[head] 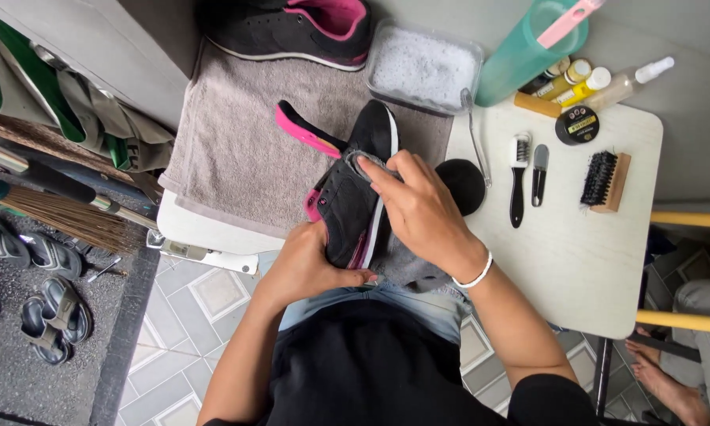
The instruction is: The person cleans a black and pink sneaker by applying a white cleaning solution with a small brush and scrubbing the upper surface. They then use a larger brush to scrub the shoe further and finish by wiping the shoe with a cloth.
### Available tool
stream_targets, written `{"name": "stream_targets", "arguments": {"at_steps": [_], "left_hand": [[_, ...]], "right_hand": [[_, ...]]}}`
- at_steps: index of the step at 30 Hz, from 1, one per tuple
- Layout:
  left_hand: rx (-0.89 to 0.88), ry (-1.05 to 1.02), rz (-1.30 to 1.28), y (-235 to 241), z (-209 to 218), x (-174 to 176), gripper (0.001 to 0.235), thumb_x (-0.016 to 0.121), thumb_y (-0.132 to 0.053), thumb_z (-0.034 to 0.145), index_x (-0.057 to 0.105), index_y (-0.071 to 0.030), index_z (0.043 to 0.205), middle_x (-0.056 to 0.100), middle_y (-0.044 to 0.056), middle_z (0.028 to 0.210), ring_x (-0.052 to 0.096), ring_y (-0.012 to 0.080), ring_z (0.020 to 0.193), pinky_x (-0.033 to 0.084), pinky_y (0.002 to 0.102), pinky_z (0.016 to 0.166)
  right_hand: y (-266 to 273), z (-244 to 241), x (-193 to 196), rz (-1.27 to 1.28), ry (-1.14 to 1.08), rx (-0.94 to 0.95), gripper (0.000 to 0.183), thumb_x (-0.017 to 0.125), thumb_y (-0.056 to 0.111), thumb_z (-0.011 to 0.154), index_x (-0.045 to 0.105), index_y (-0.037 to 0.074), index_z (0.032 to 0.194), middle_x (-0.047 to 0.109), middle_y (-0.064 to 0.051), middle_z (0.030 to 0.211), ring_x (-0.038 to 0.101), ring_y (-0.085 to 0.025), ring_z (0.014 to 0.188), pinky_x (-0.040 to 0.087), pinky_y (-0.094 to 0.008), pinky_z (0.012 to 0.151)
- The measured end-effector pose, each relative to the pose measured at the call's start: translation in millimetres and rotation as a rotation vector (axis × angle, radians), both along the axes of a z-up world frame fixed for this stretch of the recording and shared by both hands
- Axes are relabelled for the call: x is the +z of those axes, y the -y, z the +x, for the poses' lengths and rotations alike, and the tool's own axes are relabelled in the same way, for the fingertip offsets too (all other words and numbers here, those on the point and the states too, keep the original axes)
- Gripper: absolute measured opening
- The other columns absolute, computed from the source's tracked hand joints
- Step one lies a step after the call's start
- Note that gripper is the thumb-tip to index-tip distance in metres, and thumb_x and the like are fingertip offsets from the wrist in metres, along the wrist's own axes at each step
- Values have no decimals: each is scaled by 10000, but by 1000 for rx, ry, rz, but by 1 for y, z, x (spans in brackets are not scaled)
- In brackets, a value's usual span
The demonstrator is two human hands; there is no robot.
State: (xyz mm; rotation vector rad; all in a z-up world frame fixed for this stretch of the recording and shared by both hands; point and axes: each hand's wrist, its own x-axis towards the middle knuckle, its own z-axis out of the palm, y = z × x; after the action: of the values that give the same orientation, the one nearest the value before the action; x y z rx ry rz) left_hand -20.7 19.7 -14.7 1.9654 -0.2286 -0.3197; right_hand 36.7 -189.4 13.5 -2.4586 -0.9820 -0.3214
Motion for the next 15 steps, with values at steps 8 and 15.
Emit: {"name": "stream_targets", "arguments": {"at_steps": [8,15], "left_hand": [[21,-46,20,-3,1,-15,450,954,-263,463,670,-96,769,723,95,639,725,349,689,552,382,628],[30,-26,-31,-2,6,1,446,959,-246,460,659,-76,743,704,101,591,718,355,637,539,367,594]], "right_hand": [[-26,-22,13,41,-196,127,308,479,124,1047,682,14,1249,519,-78,875,523,-276,742,415,-391,666],[1,-8,3,107,-108,16,348,475,102,1065,608,-27,1360,509,-114,885,521,-305,758,430,-404,680]]}}
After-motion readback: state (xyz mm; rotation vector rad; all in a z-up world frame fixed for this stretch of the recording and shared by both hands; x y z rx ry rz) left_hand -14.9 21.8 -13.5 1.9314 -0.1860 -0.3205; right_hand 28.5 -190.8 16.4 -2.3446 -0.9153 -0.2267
